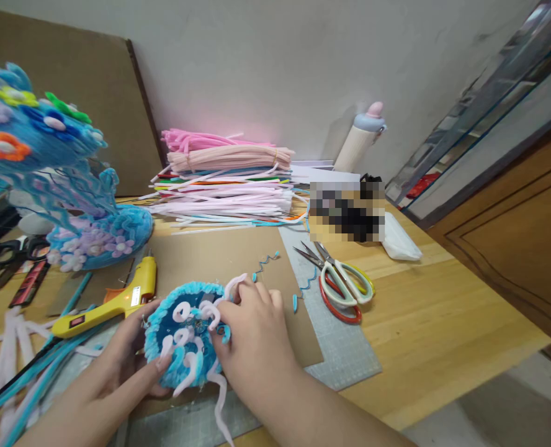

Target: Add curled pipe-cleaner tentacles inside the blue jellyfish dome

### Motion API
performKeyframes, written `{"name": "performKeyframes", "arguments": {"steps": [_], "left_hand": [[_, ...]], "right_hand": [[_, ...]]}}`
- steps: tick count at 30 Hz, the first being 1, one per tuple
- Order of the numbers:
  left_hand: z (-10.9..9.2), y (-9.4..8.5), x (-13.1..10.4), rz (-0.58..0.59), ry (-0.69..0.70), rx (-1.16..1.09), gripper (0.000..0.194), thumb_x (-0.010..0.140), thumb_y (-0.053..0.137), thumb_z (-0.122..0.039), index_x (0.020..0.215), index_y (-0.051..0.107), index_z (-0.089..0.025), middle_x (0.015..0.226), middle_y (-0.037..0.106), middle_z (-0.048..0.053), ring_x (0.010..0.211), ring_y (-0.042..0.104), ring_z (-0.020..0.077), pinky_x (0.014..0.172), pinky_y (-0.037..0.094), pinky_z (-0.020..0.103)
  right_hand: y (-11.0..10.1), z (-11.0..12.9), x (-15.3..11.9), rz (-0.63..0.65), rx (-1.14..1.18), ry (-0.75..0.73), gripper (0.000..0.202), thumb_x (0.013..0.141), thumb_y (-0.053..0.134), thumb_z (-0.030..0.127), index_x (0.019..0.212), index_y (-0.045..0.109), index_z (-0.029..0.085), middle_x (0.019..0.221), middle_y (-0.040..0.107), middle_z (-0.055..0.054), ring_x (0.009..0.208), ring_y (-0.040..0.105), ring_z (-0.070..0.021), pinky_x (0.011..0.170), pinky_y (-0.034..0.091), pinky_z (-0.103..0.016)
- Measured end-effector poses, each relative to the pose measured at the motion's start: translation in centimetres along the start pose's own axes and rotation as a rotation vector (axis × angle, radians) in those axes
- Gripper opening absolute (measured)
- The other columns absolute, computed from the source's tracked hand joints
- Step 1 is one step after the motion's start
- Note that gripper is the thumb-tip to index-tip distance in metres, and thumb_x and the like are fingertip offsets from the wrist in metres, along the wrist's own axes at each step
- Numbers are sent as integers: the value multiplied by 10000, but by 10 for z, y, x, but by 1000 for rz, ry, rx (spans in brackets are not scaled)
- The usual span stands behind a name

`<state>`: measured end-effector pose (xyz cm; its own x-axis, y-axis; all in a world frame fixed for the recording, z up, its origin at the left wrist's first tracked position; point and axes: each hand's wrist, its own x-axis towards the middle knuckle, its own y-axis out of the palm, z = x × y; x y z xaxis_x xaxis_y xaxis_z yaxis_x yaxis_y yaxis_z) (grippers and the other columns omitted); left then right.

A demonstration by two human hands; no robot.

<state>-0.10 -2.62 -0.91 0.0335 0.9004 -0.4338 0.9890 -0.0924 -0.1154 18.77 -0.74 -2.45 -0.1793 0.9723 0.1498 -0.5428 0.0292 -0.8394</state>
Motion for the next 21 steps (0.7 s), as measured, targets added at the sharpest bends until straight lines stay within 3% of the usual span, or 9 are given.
{"name": "performKeyframes", "arguments": {"steps": [13,21], "left_hand": [[4,-1,2,-3,6,-11,741,748,756,-443,1410,458,-292,1290,674,95,1005,720,319,636,636,311],[6,-2,2,-2,15,-18,744,739,762,-429,1407,463,-290,1327,653,99,1093,685,338,666,638,312]], "right_hand": [[1,0,1,6,-12,-4,46,820,683,240,804,640,242,950,547,-33,917,480,-235,760,273,-360],[2,0,0,-5,-7,-8,56,813,689,226,797,638,242,951,552,-33,912,483,-233,759,275,-359]]}}
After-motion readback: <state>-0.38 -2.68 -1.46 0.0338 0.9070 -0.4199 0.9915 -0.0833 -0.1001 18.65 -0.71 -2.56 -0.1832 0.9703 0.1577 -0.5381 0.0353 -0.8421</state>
